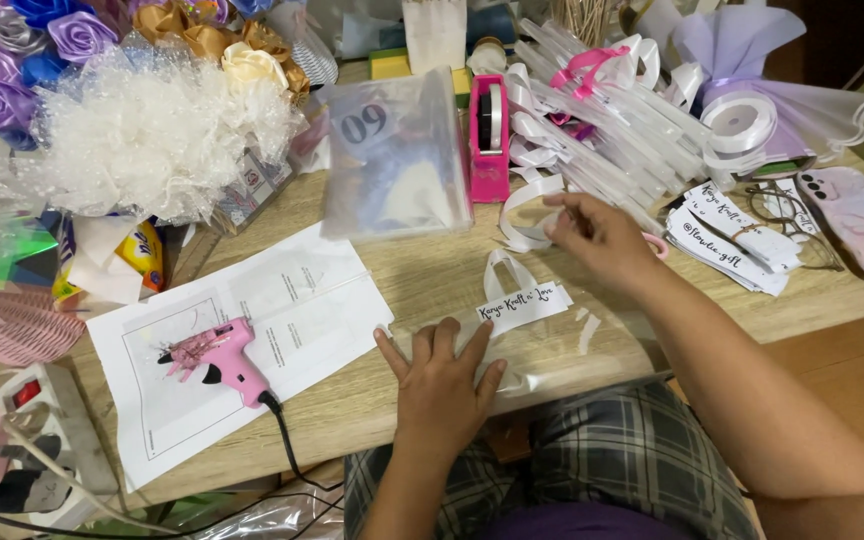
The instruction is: The person assembles a small clear plastic bag by folding and pressing its edges, then places a printed paper label on the front and secures it with tape. The person smooths the label and tape to ensure adhesion.
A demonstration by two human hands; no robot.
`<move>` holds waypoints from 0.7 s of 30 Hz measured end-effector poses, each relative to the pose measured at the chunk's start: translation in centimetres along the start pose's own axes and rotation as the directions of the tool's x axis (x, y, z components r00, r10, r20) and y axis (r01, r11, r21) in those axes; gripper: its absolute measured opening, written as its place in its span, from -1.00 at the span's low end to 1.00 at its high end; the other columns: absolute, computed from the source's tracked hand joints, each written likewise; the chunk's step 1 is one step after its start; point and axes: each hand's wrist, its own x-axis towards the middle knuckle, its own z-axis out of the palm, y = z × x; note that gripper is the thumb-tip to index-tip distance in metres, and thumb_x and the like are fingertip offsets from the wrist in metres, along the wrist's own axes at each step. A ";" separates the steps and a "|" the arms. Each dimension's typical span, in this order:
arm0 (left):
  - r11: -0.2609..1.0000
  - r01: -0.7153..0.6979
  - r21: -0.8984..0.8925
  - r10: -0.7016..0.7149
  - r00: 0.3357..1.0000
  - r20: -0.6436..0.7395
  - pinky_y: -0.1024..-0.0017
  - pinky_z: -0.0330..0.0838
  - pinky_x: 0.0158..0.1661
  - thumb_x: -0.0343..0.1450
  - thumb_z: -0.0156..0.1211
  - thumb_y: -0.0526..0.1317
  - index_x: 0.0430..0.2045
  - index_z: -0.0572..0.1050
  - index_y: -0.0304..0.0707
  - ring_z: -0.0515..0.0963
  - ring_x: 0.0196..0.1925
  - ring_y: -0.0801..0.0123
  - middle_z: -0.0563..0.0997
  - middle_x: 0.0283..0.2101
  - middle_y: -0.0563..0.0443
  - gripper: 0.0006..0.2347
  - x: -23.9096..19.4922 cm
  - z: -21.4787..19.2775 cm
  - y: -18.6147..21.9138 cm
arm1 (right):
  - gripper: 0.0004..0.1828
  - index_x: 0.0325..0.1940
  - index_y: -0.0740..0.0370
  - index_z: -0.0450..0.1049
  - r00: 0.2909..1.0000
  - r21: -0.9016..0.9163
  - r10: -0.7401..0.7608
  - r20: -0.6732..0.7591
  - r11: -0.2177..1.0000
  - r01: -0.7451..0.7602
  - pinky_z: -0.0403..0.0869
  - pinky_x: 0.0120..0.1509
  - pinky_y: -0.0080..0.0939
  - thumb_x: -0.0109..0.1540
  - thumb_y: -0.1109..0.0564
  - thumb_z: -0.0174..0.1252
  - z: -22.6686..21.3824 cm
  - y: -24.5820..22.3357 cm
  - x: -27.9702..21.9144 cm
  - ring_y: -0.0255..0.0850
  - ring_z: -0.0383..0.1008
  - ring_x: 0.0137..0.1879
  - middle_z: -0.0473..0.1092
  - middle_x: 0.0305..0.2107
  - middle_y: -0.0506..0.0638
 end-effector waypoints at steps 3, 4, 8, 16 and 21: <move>1.000 -0.008 -0.002 0.008 1.000 -0.021 -0.69 -0.24 0.20 0.44 0.09 0.11 0.06 0.54 0.09 0.40 0.05 0.01 0.49 0.01 -0.04 -0.64 0.1 -0.1 0.0 | -0.56 0.34 -0.05 0.39 0.998 0.280 0.064 -0.018 0.958 -0.056 0.44 -0.06 -0.22 0.35 0.00 0.12 1.0 -2.2 4.2 -0.27 0.34 -0.24 0.37 -0.27 -0.06; 1.000 -0.005 -0.002 0.005 1.000 -0.014 -0.70 -0.23 0.19 0.43 0.09 0.12 0.07 0.54 0.09 0.41 0.06 0.02 0.49 0.02 -0.04 -0.63 0.1 -0.1 -0.1 | -0.59 0.29 0.00 0.42 0.994 0.409 0.102 -0.034 0.909 -0.080 0.43 -0.21 -0.29 0.34 0.00 0.14 1.6 -2.1 6.2 -0.31 0.33 -0.32 0.39 -0.28 -0.07; 1.000 -0.008 0.000 0.008 1.000 -0.030 -0.71 -0.20 0.17 0.42 0.10 0.15 0.06 0.54 0.07 0.40 0.05 -0.01 0.49 0.01 -0.05 -0.60 0.0 -0.1 -0.1 | -0.69 0.04 0.04 0.47 0.968 0.554 0.252 -0.004 0.806 -0.208 0.29 -0.39 -0.32 0.33 -0.13 0.12 3.1 -4.5 10.0 -0.34 0.27 -0.39 0.33 -0.23 -0.11; 0.999 0.001 -0.050 0.001 0.999 0.048 -0.72 -0.29 0.19 0.45 0.02 0.17 0.12 0.49 0.02 0.34 0.08 -0.06 0.40 0.05 -0.05 -0.56 0.0 0.4 -0.7 | -0.82 -0.36 -0.02 0.44 0.929 0.626 0.356 -0.098 0.748 -0.220 0.10 -0.57 -0.28 0.31 -0.01 0.21 6.2 -3.3 15.2 -0.30 0.06 -0.64 0.17 -0.69 -0.13; 0.997 0.014 -0.073 -0.009 0.997 0.075 -0.69 -0.39 0.22 0.46 -0.03 0.18 0.15 0.47 0.00 0.31 0.12 -0.07 0.36 0.11 -0.07 -0.54 -0.4 1.1 -0.9 | -0.75 -0.36 0.06 0.36 0.921 0.610 0.363 -0.139 0.764 -0.209 0.44 -0.58 -0.28 0.36 0.05 0.22 5.6 -3.9 14.4 -0.22 0.23 -0.67 0.24 -0.65 -0.06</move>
